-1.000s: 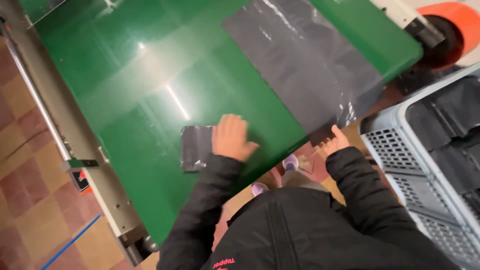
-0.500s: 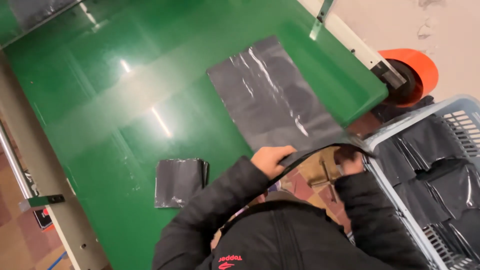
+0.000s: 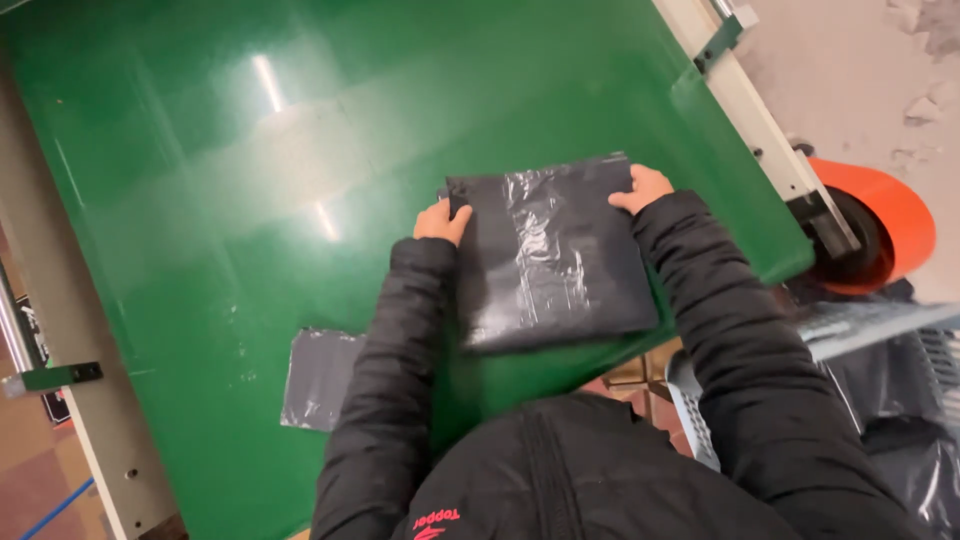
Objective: Folding plastic bags on a green surface and placing them in a basket.
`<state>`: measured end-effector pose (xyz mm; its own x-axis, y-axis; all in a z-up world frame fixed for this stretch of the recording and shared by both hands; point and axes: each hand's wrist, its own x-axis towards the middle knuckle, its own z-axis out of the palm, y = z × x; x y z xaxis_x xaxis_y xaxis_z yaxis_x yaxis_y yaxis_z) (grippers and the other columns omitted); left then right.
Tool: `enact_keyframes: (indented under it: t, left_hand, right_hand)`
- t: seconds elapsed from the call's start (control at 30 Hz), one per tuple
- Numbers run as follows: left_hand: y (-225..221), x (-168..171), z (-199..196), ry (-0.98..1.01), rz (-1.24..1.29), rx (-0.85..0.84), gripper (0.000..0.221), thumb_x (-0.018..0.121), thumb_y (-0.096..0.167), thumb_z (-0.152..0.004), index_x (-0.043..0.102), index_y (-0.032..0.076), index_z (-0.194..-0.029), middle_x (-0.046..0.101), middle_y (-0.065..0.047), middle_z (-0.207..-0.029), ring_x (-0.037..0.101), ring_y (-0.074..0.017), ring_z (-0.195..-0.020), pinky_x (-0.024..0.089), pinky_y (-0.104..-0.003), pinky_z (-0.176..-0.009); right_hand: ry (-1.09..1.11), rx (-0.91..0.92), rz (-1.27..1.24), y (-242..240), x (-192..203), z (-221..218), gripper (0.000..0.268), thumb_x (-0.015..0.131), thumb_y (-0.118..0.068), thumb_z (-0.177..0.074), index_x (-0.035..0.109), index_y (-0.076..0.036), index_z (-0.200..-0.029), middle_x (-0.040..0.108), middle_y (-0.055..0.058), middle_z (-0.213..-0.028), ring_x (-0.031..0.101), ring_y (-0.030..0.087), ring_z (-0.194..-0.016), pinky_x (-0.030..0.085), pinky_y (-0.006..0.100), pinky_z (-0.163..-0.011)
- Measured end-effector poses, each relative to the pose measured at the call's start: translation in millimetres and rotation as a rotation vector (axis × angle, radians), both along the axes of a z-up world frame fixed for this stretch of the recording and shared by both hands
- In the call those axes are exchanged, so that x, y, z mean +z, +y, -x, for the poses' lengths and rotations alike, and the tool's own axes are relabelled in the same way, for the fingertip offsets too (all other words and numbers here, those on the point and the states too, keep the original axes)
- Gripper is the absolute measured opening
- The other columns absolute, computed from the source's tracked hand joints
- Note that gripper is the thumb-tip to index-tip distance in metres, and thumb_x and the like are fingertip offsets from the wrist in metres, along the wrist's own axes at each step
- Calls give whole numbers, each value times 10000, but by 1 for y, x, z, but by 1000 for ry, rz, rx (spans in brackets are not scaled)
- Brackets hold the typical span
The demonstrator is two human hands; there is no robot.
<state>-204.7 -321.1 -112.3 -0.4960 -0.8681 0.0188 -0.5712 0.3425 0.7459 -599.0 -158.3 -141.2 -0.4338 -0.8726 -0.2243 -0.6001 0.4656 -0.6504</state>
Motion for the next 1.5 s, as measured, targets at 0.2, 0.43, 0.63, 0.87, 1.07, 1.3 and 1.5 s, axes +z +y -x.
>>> enact_keyframes:
  t: [0.2,0.43,0.63,0.87,1.07,1.3,1.5]
  left_hand:
    - [18,10,-4,33,6,101,342,651,387,-942,707,69,-1055,726,-197,-884,675,-433,-841,529,-509,-733]
    - [20,18,-8,-102,-7,87,321,665,373,-944,689,62,-1021,708,-210,-822,666,-444,-802,513,-532,-708]
    - [65,83,4,-279,259,115,354,687,369,-941,623,62,-1106,706,-169,-976,667,-407,-925,518,-506,-747]
    - [97,-34,10,772,-913,3,680,367,544,-1023,426,30,-1464,603,-133,-1356,559,-296,-1265,415,-392,-1013]
    - [110,-9,-51,1064,-1420,308,979,190,813,-925,414,57,-1505,632,-107,-1365,570,-294,-1271,418,-446,-1063]
    - [129,-95,-106,602,-475,32,690,371,557,-1101,554,-3,-1459,592,-169,-1449,541,-316,-1344,415,-403,-1172]
    - [210,107,-97,337,86,-15,659,766,291,-840,485,-10,-1355,505,-193,-1407,483,-370,-1300,412,-494,-1077]
  right_hand:
    - [240,97,278,-21,67,-23,605,877,-261,-755,599,-33,-1241,621,150,-1108,607,343,-972,528,421,-849]
    - [513,479,59,-74,81,-45,504,904,-358,-693,669,-126,-1074,650,106,-1110,588,345,-1077,446,448,-909]
    - [499,515,-270,-96,71,-44,518,914,-412,-672,669,-126,-1028,706,76,-1043,603,316,-1048,426,465,-892]
    - [453,481,281,-26,97,-82,206,762,-179,-851,644,-133,-1014,670,83,-975,613,322,-956,455,424,-820]
    - [578,390,633,119,164,-168,178,757,-117,-710,694,-167,-869,599,34,-934,555,308,-954,404,456,-831]
    - [543,280,548,191,122,-200,191,714,-55,-687,652,-144,-845,618,-13,-1000,558,272,-1026,401,434,-878]
    - [575,269,488,196,108,-200,224,695,-63,-688,652,-137,-895,627,5,-1101,566,275,-1094,436,421,-902]
